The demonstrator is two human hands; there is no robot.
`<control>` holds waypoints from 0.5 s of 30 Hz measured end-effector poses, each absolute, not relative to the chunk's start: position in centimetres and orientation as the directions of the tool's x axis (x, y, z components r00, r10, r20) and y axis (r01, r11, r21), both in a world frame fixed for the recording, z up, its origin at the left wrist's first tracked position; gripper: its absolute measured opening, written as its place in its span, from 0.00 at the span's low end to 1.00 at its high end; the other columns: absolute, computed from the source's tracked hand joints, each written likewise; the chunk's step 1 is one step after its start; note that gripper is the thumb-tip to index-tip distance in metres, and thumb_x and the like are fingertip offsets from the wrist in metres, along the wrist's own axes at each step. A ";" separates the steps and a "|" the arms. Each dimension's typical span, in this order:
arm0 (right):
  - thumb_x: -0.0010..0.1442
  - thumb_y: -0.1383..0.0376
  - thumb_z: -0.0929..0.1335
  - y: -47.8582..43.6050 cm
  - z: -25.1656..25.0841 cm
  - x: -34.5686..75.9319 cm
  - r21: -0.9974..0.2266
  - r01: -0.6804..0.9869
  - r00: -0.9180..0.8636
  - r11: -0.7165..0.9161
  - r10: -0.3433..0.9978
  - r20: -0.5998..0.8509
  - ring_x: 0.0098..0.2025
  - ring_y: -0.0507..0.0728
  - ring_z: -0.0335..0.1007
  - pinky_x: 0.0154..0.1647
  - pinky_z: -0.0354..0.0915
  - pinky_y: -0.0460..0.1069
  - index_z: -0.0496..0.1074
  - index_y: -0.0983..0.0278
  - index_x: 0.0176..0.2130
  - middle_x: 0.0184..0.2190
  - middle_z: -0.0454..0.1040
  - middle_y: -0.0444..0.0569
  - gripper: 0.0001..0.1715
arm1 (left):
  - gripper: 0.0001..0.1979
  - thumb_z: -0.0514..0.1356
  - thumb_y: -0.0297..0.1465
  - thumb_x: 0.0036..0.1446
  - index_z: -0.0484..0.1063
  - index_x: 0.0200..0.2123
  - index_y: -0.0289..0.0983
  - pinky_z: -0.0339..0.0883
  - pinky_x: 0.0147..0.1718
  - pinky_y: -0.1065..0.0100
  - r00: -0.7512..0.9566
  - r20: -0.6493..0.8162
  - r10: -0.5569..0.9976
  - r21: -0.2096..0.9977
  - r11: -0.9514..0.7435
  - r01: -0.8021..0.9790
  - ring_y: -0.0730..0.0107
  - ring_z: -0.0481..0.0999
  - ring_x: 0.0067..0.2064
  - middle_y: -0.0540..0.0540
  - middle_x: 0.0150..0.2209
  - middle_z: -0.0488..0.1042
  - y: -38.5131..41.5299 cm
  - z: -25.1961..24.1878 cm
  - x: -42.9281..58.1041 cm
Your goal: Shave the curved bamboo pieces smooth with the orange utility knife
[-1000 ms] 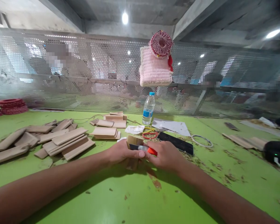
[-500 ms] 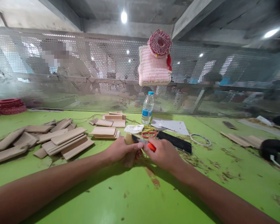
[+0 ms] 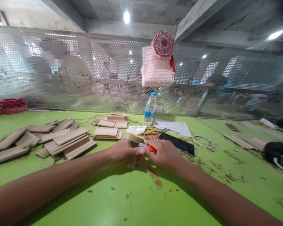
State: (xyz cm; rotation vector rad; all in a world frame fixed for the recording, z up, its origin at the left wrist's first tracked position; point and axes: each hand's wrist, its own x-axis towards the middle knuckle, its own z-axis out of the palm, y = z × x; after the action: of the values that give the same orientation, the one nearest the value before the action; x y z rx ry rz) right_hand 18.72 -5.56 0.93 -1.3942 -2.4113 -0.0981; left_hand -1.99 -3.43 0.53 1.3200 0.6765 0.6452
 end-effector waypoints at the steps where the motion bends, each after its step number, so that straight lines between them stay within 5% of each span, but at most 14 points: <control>1: 0.67 0.43 0.56 -5.6 0.9 18.7 -0.108 0.858 -0.445 0.502 0.832 0.331 0.23 0.52 0.56 0.26 0.40 0.48 0.68 0.62 0.28 0.21 0.67 0.46 0.31 | 0.19 0.74 0.43 0.45 0.76 0.29 0.33 0.70 0.30 0.65 0.628 -0.073 0.775 0.994 0.109 -0.019 0.67 0.75 0.28 0.45 0.27 0.75 -3.4 0.5 -1.9; 9: 0.69 0.45 0.56 -5.4 1.2 18.8 -0.231 0.895 -0.242 0.380 0.852 0.465 0.21 0.51 0.54 0.26 0.42 0.48 0.64 0.61 0.27 0.19 0.63 0.43 0.30 | 0.23 0.68 0.49 0.51 0.75 0.29 0.32 0.72 0.30 0.61 0.506 -0.046 0.861 0.997 0.069 -0.026 0.65 0.76 0.27 0.42 0.27 0.75 -3.4 -0.5 -1.4; 15: 0.68 0.44 0.57 -5.7 1.0 18.9 -0.165 0.857 -0.403 0.489 0.834 0.378 0.22 0.51 0.56 0.25 0.42 0.48 0.66 0.62 0.27 0.20 0.65 0.44 0.31 | 0.21 0.73 0.44 0.46 0.77 0.32 0.32 0.72 0.34 0.61 0.622 -0.047 0.782 0.987 0.133 -0.094 0.66 0.75 0.30 0.41 0.30 0.76 -2.9 -0.9 -2.0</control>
State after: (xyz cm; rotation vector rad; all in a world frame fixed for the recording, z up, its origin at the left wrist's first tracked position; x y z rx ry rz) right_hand 18.95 -5.66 1.01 -1.4044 -2.3280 -0.0769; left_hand -2.05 -2.86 -0.88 1.2897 0.6663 0.7081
